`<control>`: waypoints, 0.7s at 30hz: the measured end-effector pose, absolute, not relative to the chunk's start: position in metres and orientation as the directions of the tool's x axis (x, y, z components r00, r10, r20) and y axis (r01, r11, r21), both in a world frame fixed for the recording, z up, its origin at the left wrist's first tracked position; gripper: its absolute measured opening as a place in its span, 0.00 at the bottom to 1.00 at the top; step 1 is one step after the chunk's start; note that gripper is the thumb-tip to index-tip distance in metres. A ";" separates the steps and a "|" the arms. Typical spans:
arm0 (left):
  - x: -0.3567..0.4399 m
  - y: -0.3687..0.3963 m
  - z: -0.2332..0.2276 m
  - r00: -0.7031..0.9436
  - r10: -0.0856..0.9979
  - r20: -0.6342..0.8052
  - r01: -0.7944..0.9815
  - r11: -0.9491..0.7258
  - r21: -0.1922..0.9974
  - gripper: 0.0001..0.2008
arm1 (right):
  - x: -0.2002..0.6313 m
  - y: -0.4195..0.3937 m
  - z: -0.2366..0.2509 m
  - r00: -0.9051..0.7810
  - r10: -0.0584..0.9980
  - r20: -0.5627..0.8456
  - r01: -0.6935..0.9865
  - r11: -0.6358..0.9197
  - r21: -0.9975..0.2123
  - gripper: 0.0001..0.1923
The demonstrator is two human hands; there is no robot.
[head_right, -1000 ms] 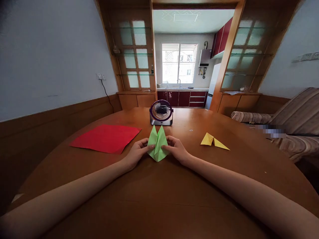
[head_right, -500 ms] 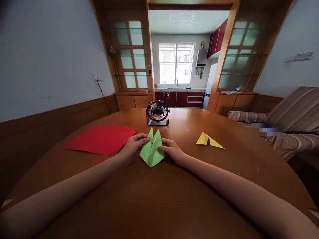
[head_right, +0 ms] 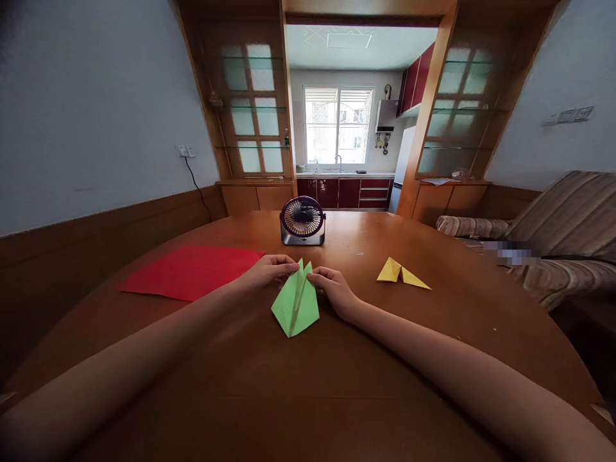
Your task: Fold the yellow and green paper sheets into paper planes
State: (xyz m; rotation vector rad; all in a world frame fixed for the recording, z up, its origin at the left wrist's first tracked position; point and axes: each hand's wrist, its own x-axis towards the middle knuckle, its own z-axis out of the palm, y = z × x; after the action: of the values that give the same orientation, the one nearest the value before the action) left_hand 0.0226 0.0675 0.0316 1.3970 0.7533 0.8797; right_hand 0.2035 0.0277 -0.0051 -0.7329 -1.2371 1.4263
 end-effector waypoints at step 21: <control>0.014 0.074 0.040 0.548 0.837 0.016 0.071 -0.066 0.995 0.15 | 0.195 0.043 0.001 -0.237 0.968 0.088 -0.326 0.006 -0.945 0.13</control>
State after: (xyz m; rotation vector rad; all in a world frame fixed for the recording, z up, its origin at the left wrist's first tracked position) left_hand 0.0139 0.0736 0.0404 1.5219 0.8084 0.7574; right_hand 0.1953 0.0434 0.0010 -0.7977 -1.1553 1.4895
